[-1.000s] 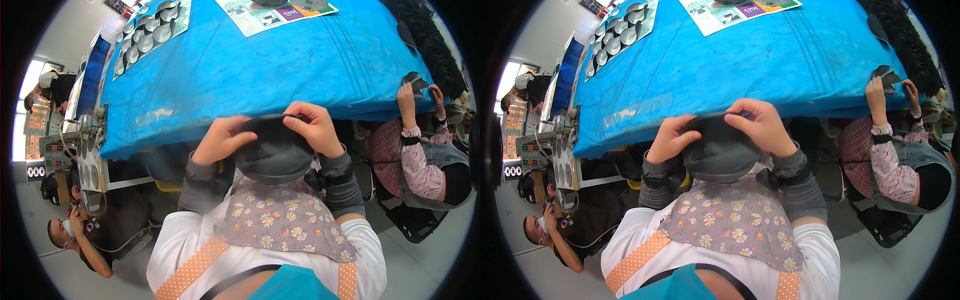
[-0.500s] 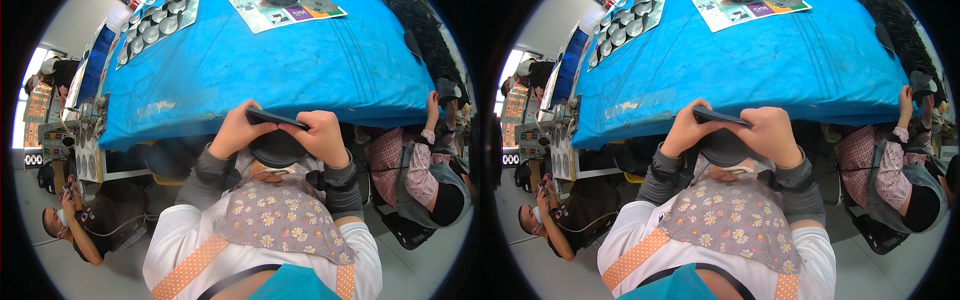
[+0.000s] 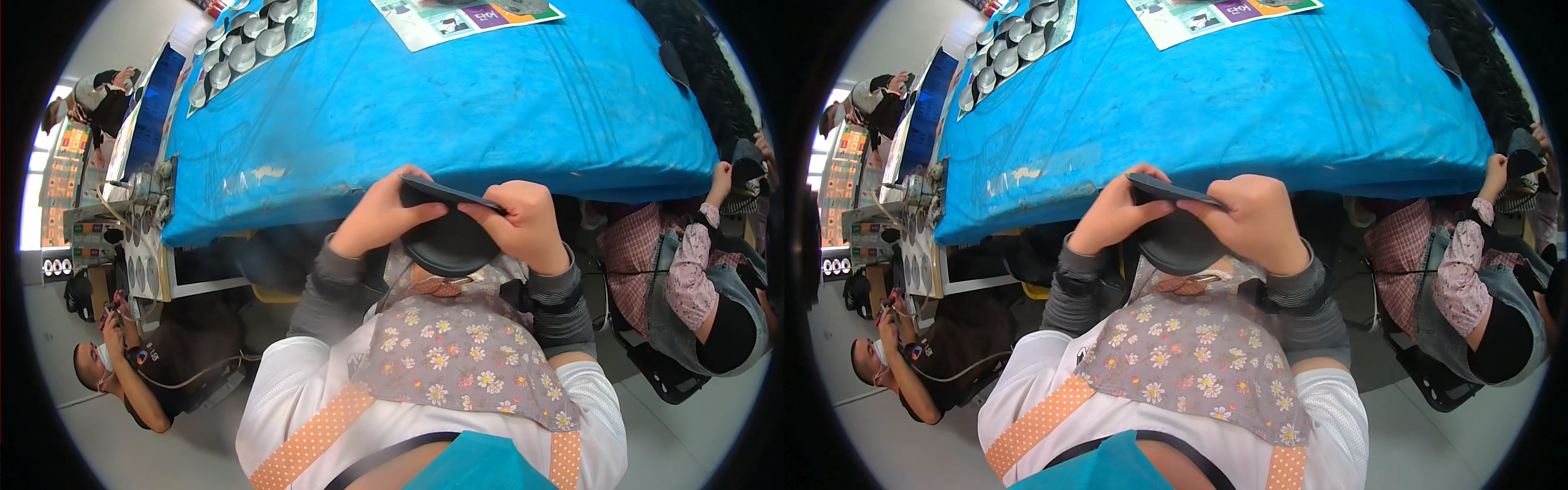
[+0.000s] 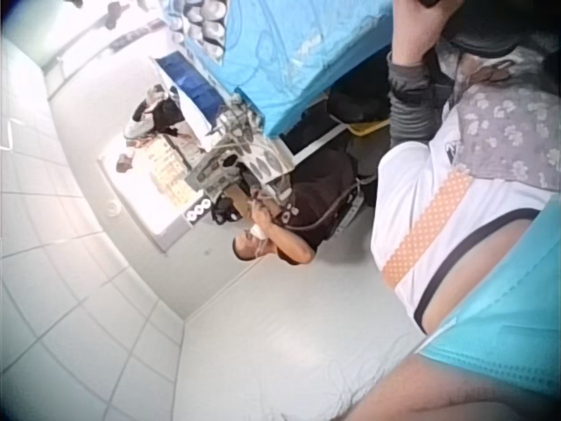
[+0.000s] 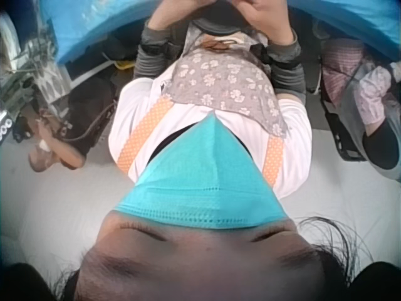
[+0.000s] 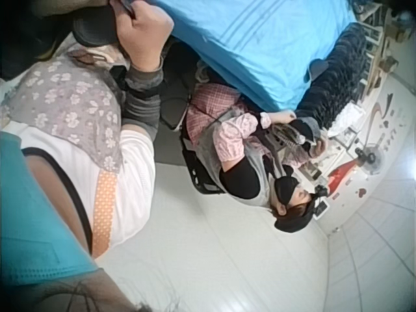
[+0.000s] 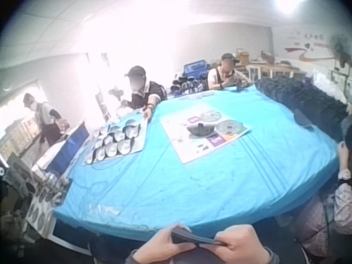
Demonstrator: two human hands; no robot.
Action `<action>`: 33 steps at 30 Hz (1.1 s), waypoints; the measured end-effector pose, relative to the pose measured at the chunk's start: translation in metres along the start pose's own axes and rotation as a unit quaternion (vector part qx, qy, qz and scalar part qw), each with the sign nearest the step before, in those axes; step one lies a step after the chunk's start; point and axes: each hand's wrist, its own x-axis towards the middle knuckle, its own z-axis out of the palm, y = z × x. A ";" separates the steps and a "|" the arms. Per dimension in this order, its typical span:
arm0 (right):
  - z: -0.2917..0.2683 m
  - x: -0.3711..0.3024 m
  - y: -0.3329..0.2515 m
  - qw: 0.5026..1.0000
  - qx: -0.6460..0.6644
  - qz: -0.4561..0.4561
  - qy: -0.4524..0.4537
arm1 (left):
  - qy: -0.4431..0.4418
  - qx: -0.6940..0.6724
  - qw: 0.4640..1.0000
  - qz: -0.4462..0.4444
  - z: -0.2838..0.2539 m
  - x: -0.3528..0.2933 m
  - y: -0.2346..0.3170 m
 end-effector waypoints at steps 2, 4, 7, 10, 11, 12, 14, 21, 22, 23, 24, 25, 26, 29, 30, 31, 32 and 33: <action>-0.002 -0.002 -0.003 0.996 -0.081 -0.030 0.017 | -0.001 -0.010 1.000 -0.012 0.009 0.005 -0.003; -0.001 -0.005 0.000 0.997 -0.075 -0.028 0.017 | -0.007 -0.008 1.000 -0.006 0.013 0.005 -0.004; 0.000 -0.007 0.001 0.998 -0.053 -0.018 0.012 | -0.028 0.002 0.999 0.024 0.010 0.002 -0.008; 0.003 -0.008 0.003 1.000 0.006 0.008 0.020 | -0.022 -0.053 0.998 0.016 0.003 -0.001 -0.004; 0.004 -0.007 0.004 0.998 0.047 0.026 0.036 | -0.019 -0.056 0.998 0.017 0.002 -0.002 -0.001; 0.001 -0.008 0.006 0.995 0.083 0.051 0.036 | -0.028 -0.144 0.989 -0.009 0.001 -0.003 0.001; -0.006 -0.011 0.008 0.988 0.129 0.075 0.030 | -0.048 -0.280 0.958 -0.036 -0.003 -0.004 -0.001; 0.001 -0.007 0.008 0.996 0.061 0.060 0.036 | 0.029 -0.207 0.975 -0.071 -0.008 -0.001 -0.008; 0.004 -0.006 0.006 0.996 0.060 0.058 0.031 | 0.033 -0.211 0.974 -0.070 -0.001 0.001 -0.008; 0.008 -0.005 0.003 0.998 0.039 0.017 0.039 | 0.044 -0.198 0.979 -0.028 0.007 0.004 -0.008; 0.010 -0.005 0.001 0.998 0.019 -0.025 0.046 | 0.057 -0.184 0.981 0.015 0.011 0.004 -0.008; 0.008 -0.005 0.001 0.999 0.019 -0.027 0.043 | 0.060 -0.186 0.981 0.015 0.010 0.003 -0.005; 0.005 -0.007 0.001 0.998 0.054 0.004 0.041 | 0.042 -0.216 0.976 0.000 0.008 0.002 0.001; -0.001 -0.015 0.006 0.988 0.138 0.057 0.050 | -0.003 -0.290 0.957 -0.018 -0.001 -0.004 0.006; -0.004 -0.017 0.009 0.981 0.174 0.071 0.051 | -0.033 -0.333 0.942 -0.022 -0.003 -0.005 0.005; -0.007 -0.018 0.010 0.973 0.208 0.084 0.051 | -0.031 -0.334 0.942 -0.021 -0.004 -0.007 0.005; -0.010 -0.018 0.011 0.971 0.224 0.074 0.043 | -0.052 -0.353 0.934 0.000 -0.004 -0.008 0.004; -0.013 -0.018 0.012 0.971 0.223 0.073 0.041 | -0.073 -0.371 0.926 0.021 -0.005 -0.009 0.004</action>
